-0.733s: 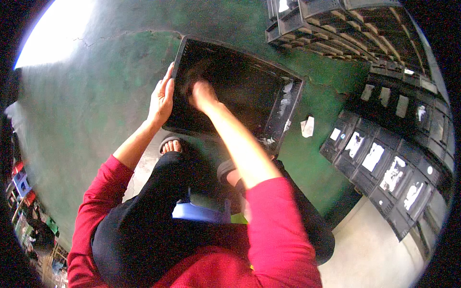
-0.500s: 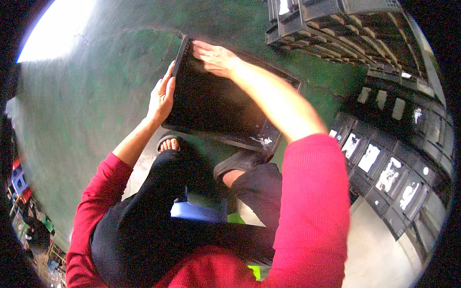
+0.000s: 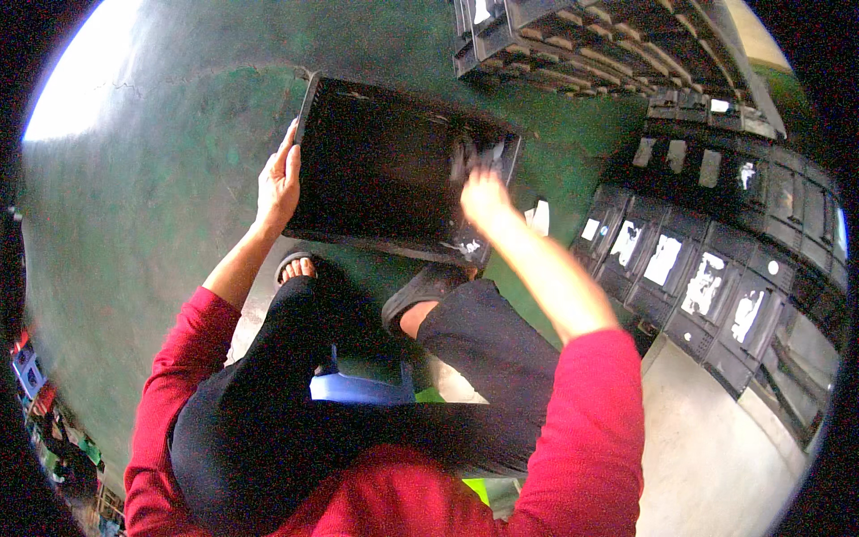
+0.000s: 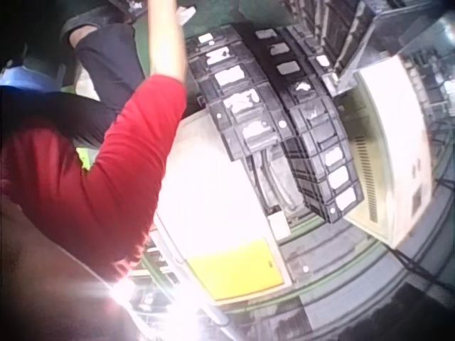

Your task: The person walks into a factory and sits on a small stool. They pick up black plastic crates one at a time, remove paper inserts, wipe the interior with a cloth, and place the cleaned crates on a stack.

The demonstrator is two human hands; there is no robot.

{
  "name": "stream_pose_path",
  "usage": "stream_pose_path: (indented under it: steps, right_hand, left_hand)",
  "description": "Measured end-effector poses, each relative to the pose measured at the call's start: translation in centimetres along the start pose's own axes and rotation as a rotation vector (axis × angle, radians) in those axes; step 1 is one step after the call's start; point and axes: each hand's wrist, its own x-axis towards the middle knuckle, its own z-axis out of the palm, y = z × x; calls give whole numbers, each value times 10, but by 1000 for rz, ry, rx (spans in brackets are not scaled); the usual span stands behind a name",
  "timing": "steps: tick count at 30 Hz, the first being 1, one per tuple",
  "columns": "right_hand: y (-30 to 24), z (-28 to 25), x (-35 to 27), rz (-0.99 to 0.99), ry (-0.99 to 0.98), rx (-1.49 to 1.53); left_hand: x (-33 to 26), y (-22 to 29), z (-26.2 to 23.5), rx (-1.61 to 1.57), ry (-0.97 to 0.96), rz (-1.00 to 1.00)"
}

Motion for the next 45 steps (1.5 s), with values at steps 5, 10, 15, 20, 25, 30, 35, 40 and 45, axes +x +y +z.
stream_pose_path:
  steps: [5,10,15,20,25,30,35,40,45]
  right_hand:
    - [-29,-35,-49,-338,-235,154]
    - [44,-66,-11,-442,23,616]
    - [-41,-74,43,359,32,1068]
    - [-131,-37,88,-175,450,915]
    - [-35,19,68,83,598,478]
    - [-25,-16,3,278,-37,863]
    - [22,-93,-66,118,509,986]
    - [58,-118,-113,51,337,1681]
    - [61,-105,-78,192,339,822]
  left_hand:
    - [1,1,0,39,-3,-27]
    - [0,3,-2,83,-34,-12]
    - [1,6,-2,101,21,37]
    - [2,6,-2,84,-37,-1]
    - [-1,7,-3,70,-12,1]
    - [2,6,0,61,48,107]
    - [0,2,-1,85,-13,20]
    - [0,3,-2,81,-14,22]
    - [1,5,-3,92,-17,23]
